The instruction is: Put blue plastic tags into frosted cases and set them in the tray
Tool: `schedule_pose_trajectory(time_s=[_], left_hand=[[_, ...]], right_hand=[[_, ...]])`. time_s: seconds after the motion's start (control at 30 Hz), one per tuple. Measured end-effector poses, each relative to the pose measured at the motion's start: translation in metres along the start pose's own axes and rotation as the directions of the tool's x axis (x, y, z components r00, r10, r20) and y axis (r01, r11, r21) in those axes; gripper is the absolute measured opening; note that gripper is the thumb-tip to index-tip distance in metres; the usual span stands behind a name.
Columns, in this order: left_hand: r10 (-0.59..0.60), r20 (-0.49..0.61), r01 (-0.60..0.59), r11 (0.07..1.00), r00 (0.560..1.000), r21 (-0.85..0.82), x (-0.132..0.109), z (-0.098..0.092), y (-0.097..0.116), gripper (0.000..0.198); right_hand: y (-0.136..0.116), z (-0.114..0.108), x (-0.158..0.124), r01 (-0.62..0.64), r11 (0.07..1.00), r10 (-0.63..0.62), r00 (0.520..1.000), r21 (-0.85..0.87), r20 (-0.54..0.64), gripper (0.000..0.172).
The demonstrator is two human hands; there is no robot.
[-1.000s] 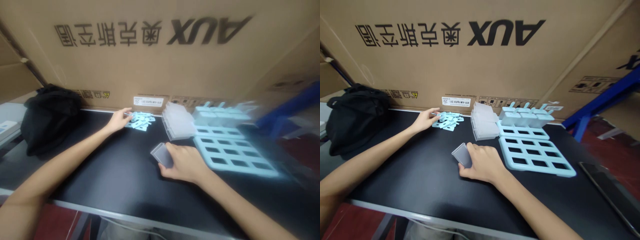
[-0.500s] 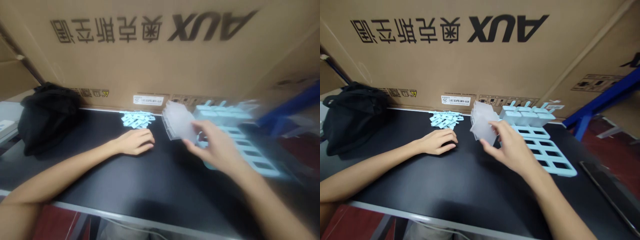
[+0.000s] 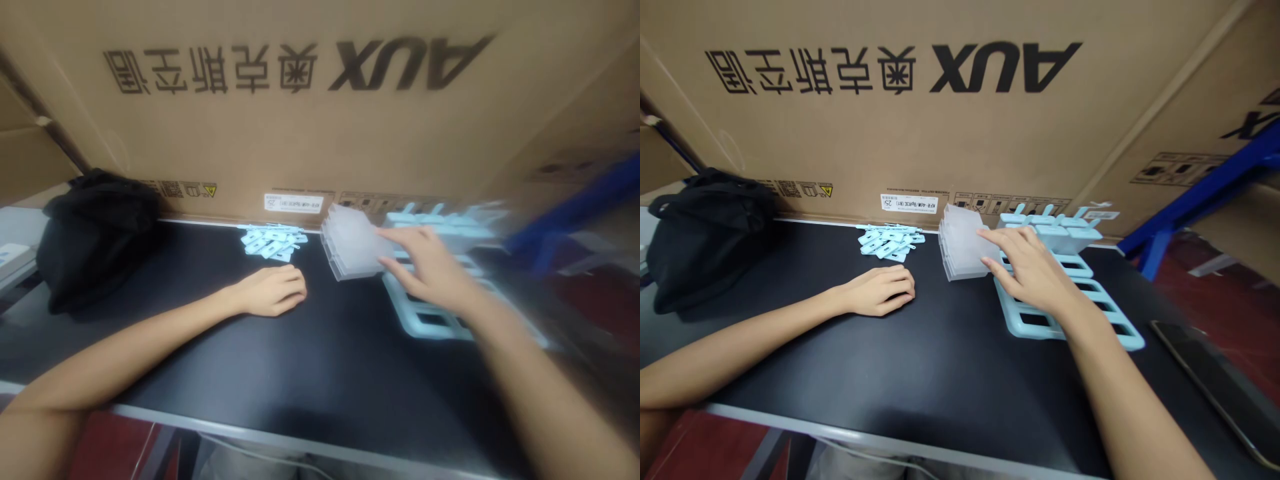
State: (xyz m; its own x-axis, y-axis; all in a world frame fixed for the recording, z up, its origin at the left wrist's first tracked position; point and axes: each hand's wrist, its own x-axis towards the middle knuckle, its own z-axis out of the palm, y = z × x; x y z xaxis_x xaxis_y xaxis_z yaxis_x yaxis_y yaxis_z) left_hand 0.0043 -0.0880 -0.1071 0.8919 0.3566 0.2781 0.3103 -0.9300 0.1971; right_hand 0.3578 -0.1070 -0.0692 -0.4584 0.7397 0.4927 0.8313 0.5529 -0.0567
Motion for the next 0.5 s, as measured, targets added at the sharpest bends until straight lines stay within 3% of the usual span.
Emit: schedule_pose_trajectory(time_s=[0.33, 0.5], left_hand=[[0.013, -0.006, -0.012, 0.999, 1.0, 0.045, 0.0, 0.001, 0.001, 0.025], [-0.003, -0.004, 0.003, 0.999, 1.0, 0.035, 0.0, 0.001, 0.0, 0.025]], right_hand=[[0.013, 0.011, 0.002, 0.034, 0.999, -0.034, 0.998, -0.007, 0.054, 0.054], [0.013, 0.014, 0.003, 0.084, 0.996, -0.082, 0.994, -0.028, 0.07, 0.044]])
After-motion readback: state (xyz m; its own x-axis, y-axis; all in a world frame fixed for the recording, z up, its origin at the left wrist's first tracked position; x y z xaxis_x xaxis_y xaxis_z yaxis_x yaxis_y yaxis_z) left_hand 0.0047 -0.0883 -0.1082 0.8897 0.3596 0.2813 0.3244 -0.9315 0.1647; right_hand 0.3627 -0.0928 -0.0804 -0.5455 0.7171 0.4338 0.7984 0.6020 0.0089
